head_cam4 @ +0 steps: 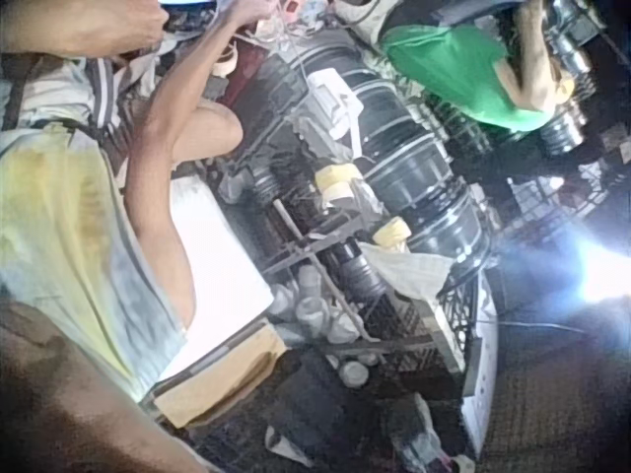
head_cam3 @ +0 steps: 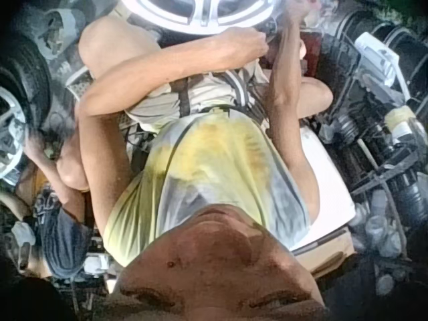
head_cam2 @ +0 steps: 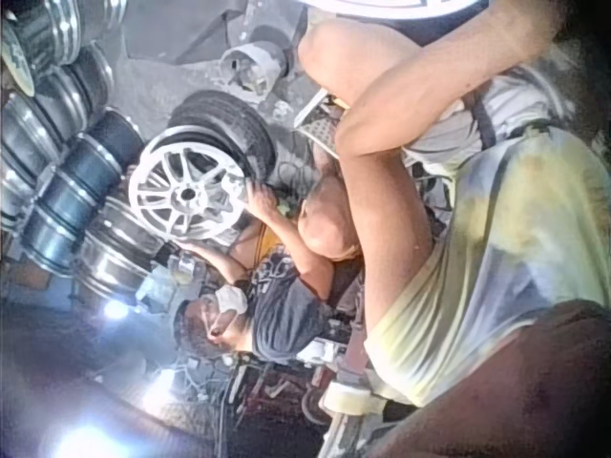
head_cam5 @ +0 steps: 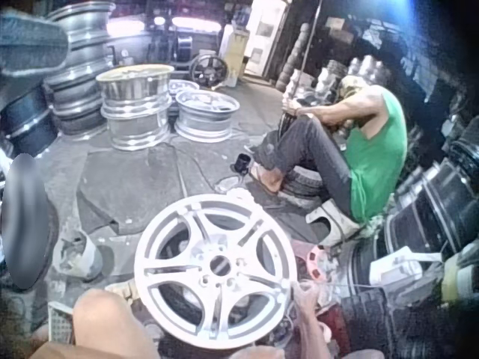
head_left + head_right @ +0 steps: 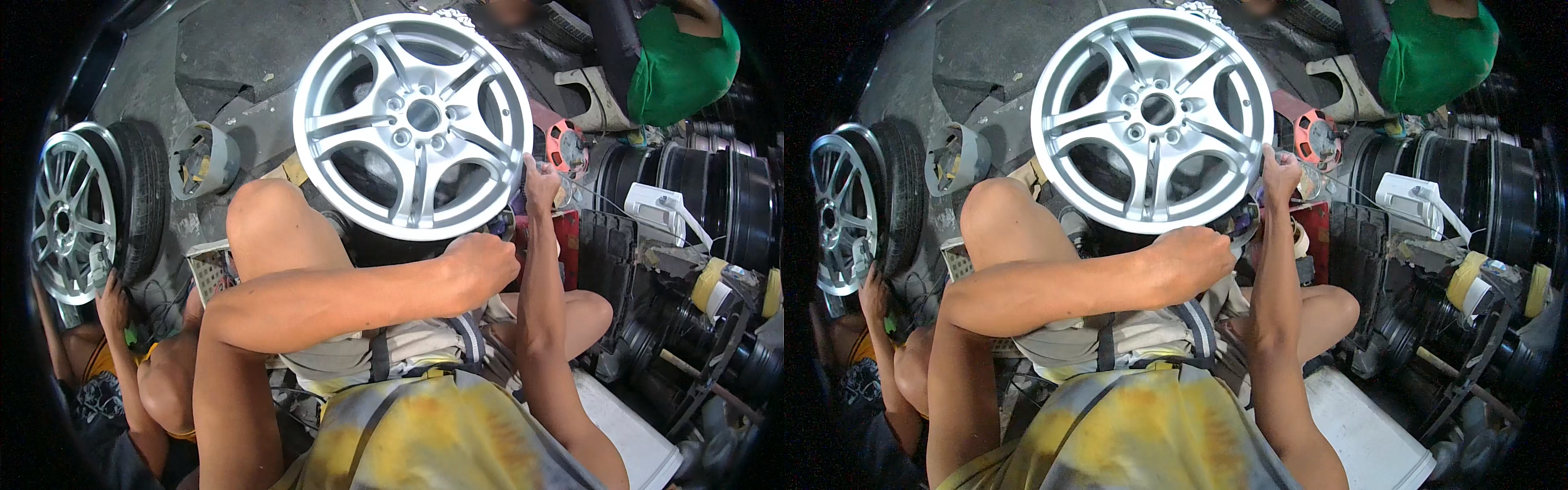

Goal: The person sits on the floor and scrubs a silver alloy car wheel with a cloth. They wipe the spokes and rim repeatedly, rotating the wheel to access different areas. Another person is visible in the background working on a separate wheel.

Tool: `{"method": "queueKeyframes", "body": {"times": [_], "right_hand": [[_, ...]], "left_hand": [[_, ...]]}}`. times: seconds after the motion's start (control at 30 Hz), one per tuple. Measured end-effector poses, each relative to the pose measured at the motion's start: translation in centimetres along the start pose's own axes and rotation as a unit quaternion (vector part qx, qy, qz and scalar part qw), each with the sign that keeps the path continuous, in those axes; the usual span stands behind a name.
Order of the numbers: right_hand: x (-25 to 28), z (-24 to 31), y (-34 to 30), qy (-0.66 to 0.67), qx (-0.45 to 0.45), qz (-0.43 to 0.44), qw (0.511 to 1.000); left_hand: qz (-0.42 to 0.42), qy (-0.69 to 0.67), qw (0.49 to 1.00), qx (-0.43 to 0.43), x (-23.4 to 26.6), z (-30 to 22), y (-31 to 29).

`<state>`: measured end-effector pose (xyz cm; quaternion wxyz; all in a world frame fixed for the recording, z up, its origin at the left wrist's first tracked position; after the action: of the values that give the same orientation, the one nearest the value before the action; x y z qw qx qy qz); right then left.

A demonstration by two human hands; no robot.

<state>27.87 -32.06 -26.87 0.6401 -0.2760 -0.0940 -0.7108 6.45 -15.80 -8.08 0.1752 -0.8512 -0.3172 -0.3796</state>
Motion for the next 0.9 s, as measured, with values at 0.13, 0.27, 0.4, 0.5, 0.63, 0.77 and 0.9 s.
{"method": "queueKeyframes", "body": {"times": [0.13, 0.27, 0.4, 0.5, 0.63, 0.77, 0.9], "right_hand": [[1.0, -1.1, -2.4, -0.141, 0.094, -0.064, 0.983], [-0.2, 1.3, -2.0, -0.030, 0.028, -0.032, 0.999], [0.7, 1.4, -2.3, -0.051, 0.046, -0.089, 0.994], [-1.1, -3.8, -7.0, 0.039, -0.066, -0.035, 0.996], [-0.4, -2.1, -6.9, -0.063, 0.013, -0.112, 0.992], [0.6, -0.8, -1.3, -0.049, 0.000, -0.145, 0.988], [-0.1, -1.5, -9.3, -0.045, -0.071, -0.123, 0.989]], "left_hand": [[-0.034, -0.009, 0.999, -0.010, -0.5, 0.3, 0.2], [-0.065, -0.022, 0.998, -0.013, -0.8, -0.1, -0.2], [0.009, -0.011, 0.999, -0.036, -0.5, -0.5, 0.6], [0.002, 0.003, 1.000, -0.010, -1.1, 0.3, 0.3], [-0.029, -0.006, 0.999, 0.018, -0.9, 0.4, 0.0], [0.008, -0.021, 0.999, -0.043, -1.0, -0.8, 0.8], [0.004, -0.004, 1.000, -0.005, -0.8, 0.1, 0.5]]}}
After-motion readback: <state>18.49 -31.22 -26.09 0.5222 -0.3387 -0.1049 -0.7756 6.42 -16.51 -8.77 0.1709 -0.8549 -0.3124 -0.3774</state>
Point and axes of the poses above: each hand's wrist, its own y-axis towards the middle knuckle, its own x-axis out of the back of the hand, z = x × y, the point moved 6 cm from there along y, towards the middle knuckle, and after that the axes turned 10 degrees about -x, right-handed, at the moved point
